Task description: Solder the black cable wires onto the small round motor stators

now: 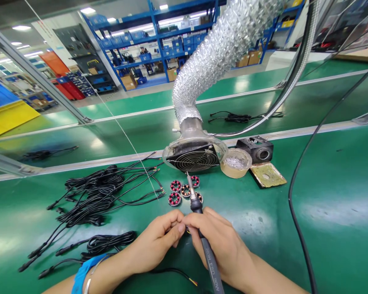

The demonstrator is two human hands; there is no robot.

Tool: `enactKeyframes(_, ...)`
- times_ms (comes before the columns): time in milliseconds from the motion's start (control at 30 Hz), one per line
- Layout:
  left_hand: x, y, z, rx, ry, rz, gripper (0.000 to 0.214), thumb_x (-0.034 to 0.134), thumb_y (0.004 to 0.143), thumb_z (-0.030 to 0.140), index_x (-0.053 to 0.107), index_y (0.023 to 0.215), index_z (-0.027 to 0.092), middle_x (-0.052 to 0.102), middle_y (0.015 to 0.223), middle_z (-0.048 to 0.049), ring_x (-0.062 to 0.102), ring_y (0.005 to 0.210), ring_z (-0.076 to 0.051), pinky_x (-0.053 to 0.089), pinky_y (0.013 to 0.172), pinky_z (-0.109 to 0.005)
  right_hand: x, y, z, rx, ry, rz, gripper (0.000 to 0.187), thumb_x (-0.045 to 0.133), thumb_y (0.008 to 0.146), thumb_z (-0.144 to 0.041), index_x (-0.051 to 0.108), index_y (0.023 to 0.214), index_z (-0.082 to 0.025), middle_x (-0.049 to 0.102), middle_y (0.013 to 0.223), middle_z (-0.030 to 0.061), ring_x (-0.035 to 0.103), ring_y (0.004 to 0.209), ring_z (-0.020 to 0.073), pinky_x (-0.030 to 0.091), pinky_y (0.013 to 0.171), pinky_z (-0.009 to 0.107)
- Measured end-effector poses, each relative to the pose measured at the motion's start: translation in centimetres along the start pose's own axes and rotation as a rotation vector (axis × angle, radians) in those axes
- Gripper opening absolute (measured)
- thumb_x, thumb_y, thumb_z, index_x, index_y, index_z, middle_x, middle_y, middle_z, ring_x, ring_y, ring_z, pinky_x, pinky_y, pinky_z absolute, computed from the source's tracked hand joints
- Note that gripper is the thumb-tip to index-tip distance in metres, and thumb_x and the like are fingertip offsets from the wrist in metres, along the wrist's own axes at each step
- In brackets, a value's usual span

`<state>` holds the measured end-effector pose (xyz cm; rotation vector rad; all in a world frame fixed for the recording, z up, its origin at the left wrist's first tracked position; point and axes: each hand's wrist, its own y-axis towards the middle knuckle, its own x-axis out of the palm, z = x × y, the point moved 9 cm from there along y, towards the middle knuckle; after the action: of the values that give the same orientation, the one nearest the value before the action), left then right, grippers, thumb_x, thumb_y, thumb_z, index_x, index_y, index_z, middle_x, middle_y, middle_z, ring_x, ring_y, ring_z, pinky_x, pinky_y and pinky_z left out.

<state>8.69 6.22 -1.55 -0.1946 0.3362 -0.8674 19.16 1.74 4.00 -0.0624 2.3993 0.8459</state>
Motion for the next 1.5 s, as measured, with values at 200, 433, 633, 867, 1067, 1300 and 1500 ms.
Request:
enactKeyframes(200, -0.8, 1.0, -0.5, 0.015, -0.071, 0.078, 0.025, 0.049, 0.093, 0.037, 0.050, 0.078, 0.017, 0.041, 0.065, 0.0046, 0.034, 0.060, -0.011, 0.027, 0.056, -0.024, -1.4, 0.6, -0.2, 0.041, -0.058, 0.049, 0.028, 0.049, 0.094, -0.006, 0.055, 0.115, -0.022, 0.067, 0.090, 0.0028, 0.061, 0.072, 0.0171, 0.052, 0.064, 0.029)
enactKeyframes(433, -1.0, 1.7, -0.8, -0.060, -0.071, 0.078, 0.025, 0.052, 0.087, 0.038, 0.052, 0.075, 0.016, 0.039, 0.062, 0.0059, 0.031, 0.057, -0.010, 0.025, 0.054, -0.024, -6.3, -1.9, -1.0, 0.300, -0.067, 0.206, 0.034, 0.053, 0.097, -0.024, 0.058, 0.131, -0.029, 0.069, 0.088, 0.0015, 0.067, 0.071, 0.0158, 0.056, 0.064, 0.025)
enactKeyframes(633, -1.5, 1.9, -0.7, -0.068, -0.037, 0.099, 0.023, 0.053, 0.086, 0.036, 0.051, 0.074, 0.016, 0.039, 0.062, 0.0055, 0.032, 0.058, -0.010, 0.026, 0.056, -0.023, -5.9, -5.9, 1.9, 0.482, 0.110, 0.396, 0.018, 0.058, 0.094, -0.026, 0.069, 0.108, -0.027, 0.067, 0.077, 0.0013, 0.053, 0.048, 0.0116, 0.039, 0.039, 0.022)
enactKeyframes(867, -1.6, 1.9, -0.6, -0.040, -0.006, 0.111, 0.021, 0.053, 0.086, 0.034, 0.052, 0.074, 0.016, 0.040, 0.063, 0.0053, 0.034, 0.059, -0.010, 0.028, 0.057, -0.023, -4.9, -6.7, 3.8, 0.597, 0.245, 0.430, 0.015, 0.061, 0.094, -0.029, 0.070, 0.103, -0.023, 0.063, 0.066, 0.0002, 0.052, 0.045, 0.0108, 0.040, 0.039, 0.021)
enactKeyframes(1067, -1.6, 1.8, -0.5, -0.040, 0.005, 0.103, 0.019, 0.052, 0.087, 0.032, 0.052, 0.075, 0.016, 0.039, 0.063, 0.0058, 0.033, 0.059, -0.010, 0.028, 0.056, -0.023, -4.8, -6.8, 3.9, 0.625, 0.282, 0.424, 0.015, 0.060, 0.095, -0.030, 0.069, 0.103, -0.023, 0.062, 0.067, 0.0004, 0.052, 0.047, 0.0108, 0.040, 0.040, 0.021)
enactKeyframes(1300, -1.5, 1.8, -0.5, -0.040, 0.014, 0.100, 0.019, 0.052, 0.088, 0.031, 0.053, 0.076, 0.016, 0.040, 0.064, 0.0056, 0.034, 0.059, -0.010, 0.028, 0.056, -0.023, -4.8, -6.2, 3.2, 0.585, 0.220, 0.407, 0.013, 0.061, 0.094, -0.028, 0.069, 0.103, -0.024, 0.061, 0.065, -0.0006, 0.055, 0.051, 0.0127, 0.043, 0.042, 0.021)
enactKeyframes(1500, -1.4, 1.9, -0.6, -0.032, 0.020, 0.094, 0.019, 0.051, 0.089, 0.031, 0.053, 0.077, 0.016, 0.041, 0.065, 0.0057, 0.035, 0.060, -0.010, 0.029, 0.057, -0.023, -5.3, -5.2, 1.5, 0.475, 0.051, 0.350, 0.014, 0.059, 0.092, -0.022, 0.068, 0.101, -0.027, 0.068, 0.078, -0.0004, 0.063, 0.059, 0.0143, 0.050, 0.051, 0.023)
